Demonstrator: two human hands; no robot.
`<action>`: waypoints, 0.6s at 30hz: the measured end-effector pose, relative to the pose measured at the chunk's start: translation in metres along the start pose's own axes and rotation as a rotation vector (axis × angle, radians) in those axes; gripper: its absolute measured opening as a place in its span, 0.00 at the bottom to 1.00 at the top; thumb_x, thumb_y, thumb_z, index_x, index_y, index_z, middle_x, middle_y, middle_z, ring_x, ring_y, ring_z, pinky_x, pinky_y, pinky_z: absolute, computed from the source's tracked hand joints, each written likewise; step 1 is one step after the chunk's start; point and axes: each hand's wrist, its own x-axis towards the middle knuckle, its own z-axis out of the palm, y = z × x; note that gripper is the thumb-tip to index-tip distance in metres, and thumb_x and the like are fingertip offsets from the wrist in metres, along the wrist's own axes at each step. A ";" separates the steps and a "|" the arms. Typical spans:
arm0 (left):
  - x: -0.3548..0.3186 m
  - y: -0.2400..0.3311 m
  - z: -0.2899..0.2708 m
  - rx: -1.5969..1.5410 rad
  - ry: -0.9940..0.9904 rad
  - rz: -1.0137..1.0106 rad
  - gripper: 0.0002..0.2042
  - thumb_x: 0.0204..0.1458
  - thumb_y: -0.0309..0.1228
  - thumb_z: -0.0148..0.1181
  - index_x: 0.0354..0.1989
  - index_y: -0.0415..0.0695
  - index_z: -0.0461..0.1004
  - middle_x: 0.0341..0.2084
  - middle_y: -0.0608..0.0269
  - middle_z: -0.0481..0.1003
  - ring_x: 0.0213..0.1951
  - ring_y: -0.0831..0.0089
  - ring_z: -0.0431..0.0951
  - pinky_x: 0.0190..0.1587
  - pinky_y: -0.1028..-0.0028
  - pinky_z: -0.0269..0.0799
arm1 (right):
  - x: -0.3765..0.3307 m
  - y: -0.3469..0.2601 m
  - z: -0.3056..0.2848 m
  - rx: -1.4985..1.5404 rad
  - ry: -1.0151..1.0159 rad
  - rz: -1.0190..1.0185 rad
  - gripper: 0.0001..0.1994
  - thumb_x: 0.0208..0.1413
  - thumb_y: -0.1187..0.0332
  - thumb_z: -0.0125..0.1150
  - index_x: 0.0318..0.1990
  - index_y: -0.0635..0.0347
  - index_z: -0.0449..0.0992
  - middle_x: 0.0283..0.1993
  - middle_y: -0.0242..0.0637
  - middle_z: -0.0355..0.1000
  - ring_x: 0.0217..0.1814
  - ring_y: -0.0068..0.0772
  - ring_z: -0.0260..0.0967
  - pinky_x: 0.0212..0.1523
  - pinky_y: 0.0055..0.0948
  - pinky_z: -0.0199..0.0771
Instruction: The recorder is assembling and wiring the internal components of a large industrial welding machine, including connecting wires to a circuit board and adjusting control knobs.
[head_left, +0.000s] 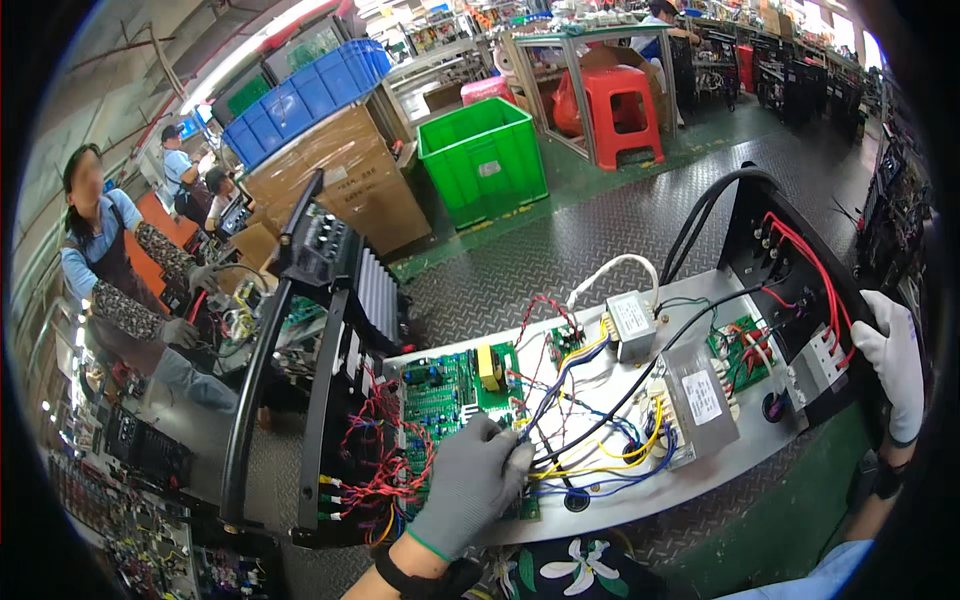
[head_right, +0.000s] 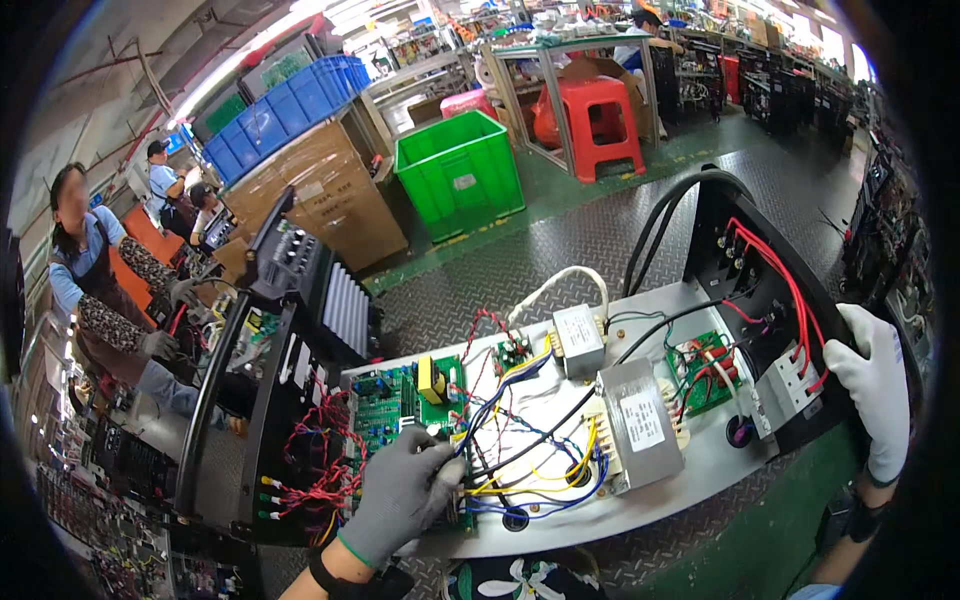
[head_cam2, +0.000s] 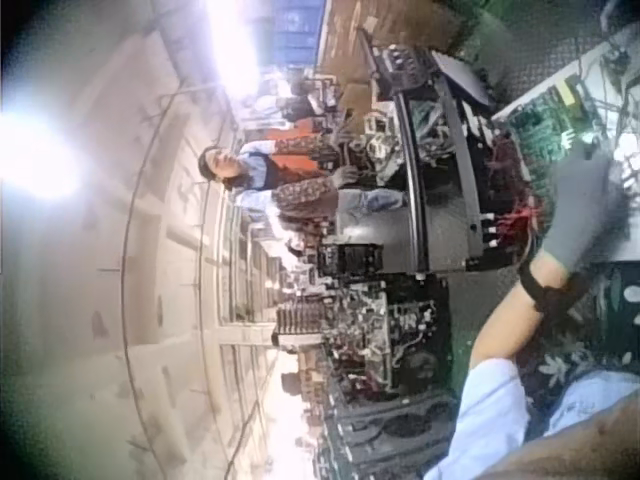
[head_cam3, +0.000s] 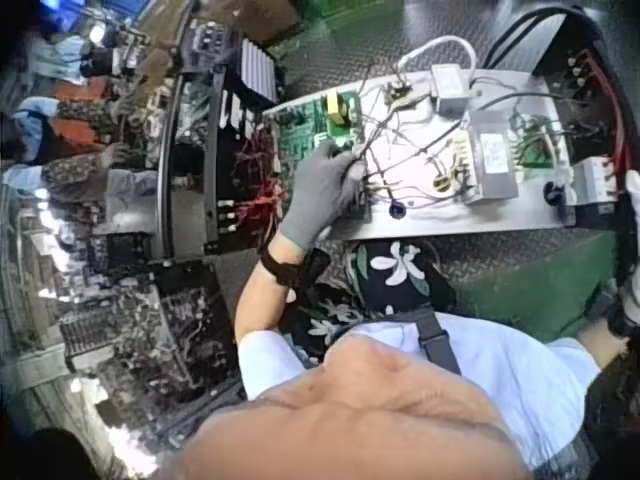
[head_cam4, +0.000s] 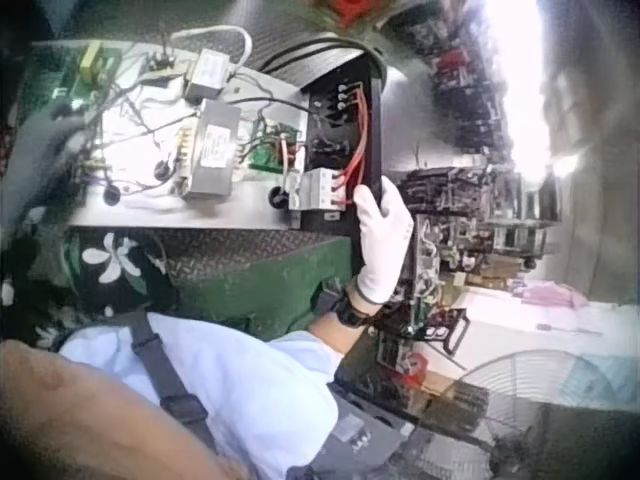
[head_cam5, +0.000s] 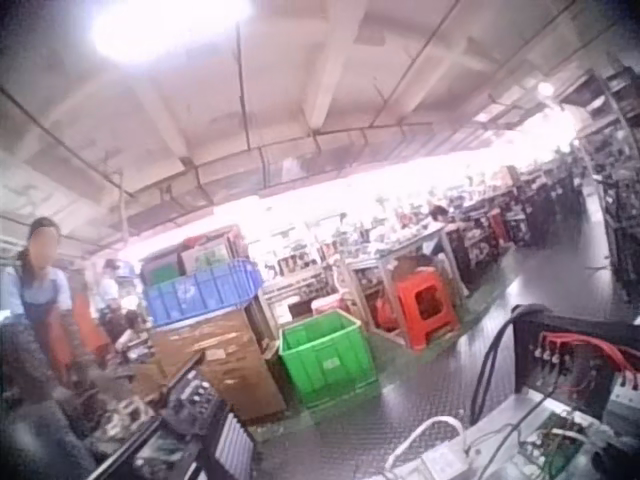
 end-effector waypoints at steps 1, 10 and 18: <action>0.000 0.002 0.000 -0.084 0.050 -0.031 0.18 0.54 0.40 0.65 0.49 0.43 0.78 0.36 0.54 0.75 0.33 0.57 0.79 0.33 0.61 0.74 | -0.001 0.002 0.000 -0.075 0.004 0.016 0.17 0.51 0.74 0.56 0.50 0.70 0.74 0.40 0.35 0.73 0.42 0.21 0.67 0.46 0.24 0.68; 0.016 0.010 0.009 0.300 -0.084 -0.006 0.25 0.57 0.51 0.58 0.51 0.40 0.76 0.35 0.54 0.73 0.29 0.58 0.78 0.29 0.60 0.72 | -0.005 0.006 0.002 0.066 -0.018 0.119 0.22 0.52 0.70 0.56 0.55 0.69 0.73 0.48 0.39 0.73 0.52 0.27 0.69 0.57 0.27 0.66; 0.037 0.018 -0.006 0.271 -0.347 -0.120 0.23 0.57 0.48 0.58 0.51 0.41 0.75 0.61 0.48 0.70 0.38 0.50 0.83 0.40 0.59 0.80 | -0.003 0.003 0.003 0.070 -0.041 0.112 0.21 0.50 0.74 0.57 0.53 0.70 0.73 0.47 0.38 0.73 0.48 0.25 0.68 0.51 0.24 0.67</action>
